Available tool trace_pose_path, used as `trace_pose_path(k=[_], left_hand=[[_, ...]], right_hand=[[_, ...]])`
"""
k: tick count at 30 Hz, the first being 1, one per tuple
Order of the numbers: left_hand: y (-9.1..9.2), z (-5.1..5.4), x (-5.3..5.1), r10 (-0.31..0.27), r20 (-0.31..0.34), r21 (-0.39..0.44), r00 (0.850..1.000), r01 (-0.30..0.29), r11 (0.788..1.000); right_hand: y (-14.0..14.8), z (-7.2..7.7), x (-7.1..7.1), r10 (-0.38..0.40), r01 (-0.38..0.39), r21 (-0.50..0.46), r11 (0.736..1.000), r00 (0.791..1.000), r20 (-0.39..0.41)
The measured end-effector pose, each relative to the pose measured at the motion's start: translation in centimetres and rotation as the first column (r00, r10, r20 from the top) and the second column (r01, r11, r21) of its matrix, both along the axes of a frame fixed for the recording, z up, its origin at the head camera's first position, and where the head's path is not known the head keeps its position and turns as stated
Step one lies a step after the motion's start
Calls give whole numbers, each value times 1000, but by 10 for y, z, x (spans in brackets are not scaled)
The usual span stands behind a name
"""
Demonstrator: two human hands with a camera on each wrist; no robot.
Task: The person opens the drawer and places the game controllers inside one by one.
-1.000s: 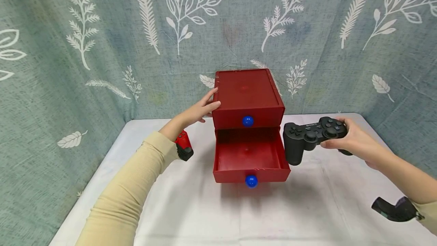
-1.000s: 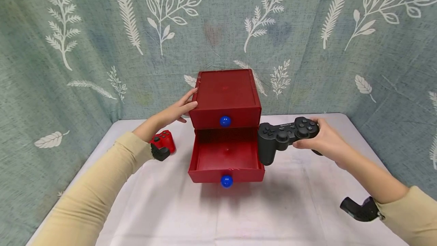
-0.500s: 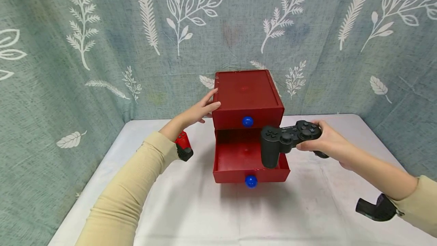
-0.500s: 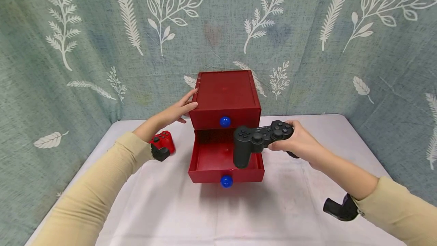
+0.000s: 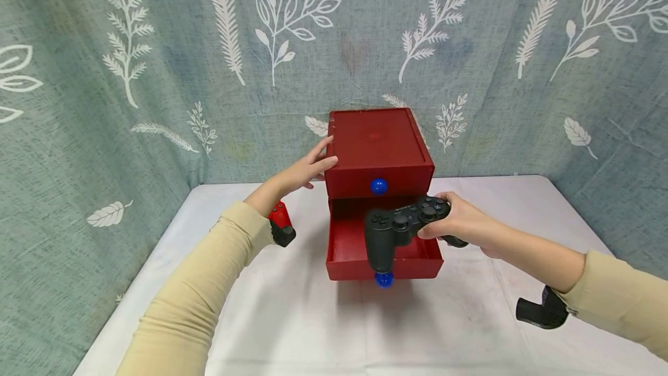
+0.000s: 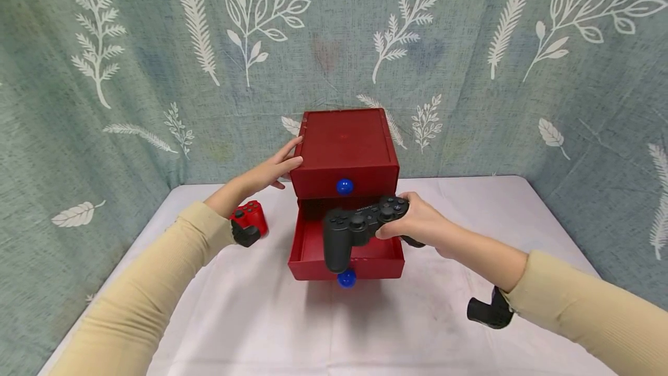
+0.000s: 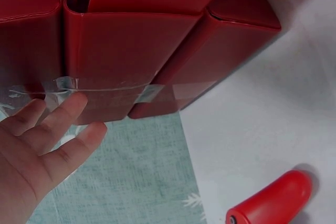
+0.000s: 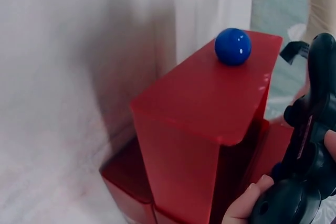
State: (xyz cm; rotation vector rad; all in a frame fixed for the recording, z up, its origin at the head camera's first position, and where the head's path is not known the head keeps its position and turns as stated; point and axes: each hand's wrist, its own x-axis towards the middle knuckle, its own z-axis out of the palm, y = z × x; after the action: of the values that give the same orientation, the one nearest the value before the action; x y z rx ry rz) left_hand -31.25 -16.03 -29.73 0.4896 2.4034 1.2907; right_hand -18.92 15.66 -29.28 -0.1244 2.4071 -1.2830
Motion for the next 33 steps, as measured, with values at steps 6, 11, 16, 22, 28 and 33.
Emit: trace_pose_path(k=[6,11,16,22,28,33], left_hand=[[0,0,0,-1,-5,-8,1000,1,1000],[0,0,1,5,-6,-9,1000,-5,1000],[0,-2,0,5,-3,-6,1000,-5,1000],[0,3,3,-4,2,-6,1000,4,1000],[-1,0,0,1,1,-8,1000,-1,1000],[-1,-1,0,3,-5,-4,1000,-3,1000]], right_hand=[[-11,-1,-5,31,-30,-20,999,999,22],[-19,-5,-11,80,-79,-57,995,996,28],[-25,-12,-14,110,-107,-95,990,994,26],[-35,-18,-16,89,-86,-81,993,996,34],[-43,-22,-22,97,-93,-86,992,994,48],[-45,-21,-25,72,-69,-38,997,992,100]])
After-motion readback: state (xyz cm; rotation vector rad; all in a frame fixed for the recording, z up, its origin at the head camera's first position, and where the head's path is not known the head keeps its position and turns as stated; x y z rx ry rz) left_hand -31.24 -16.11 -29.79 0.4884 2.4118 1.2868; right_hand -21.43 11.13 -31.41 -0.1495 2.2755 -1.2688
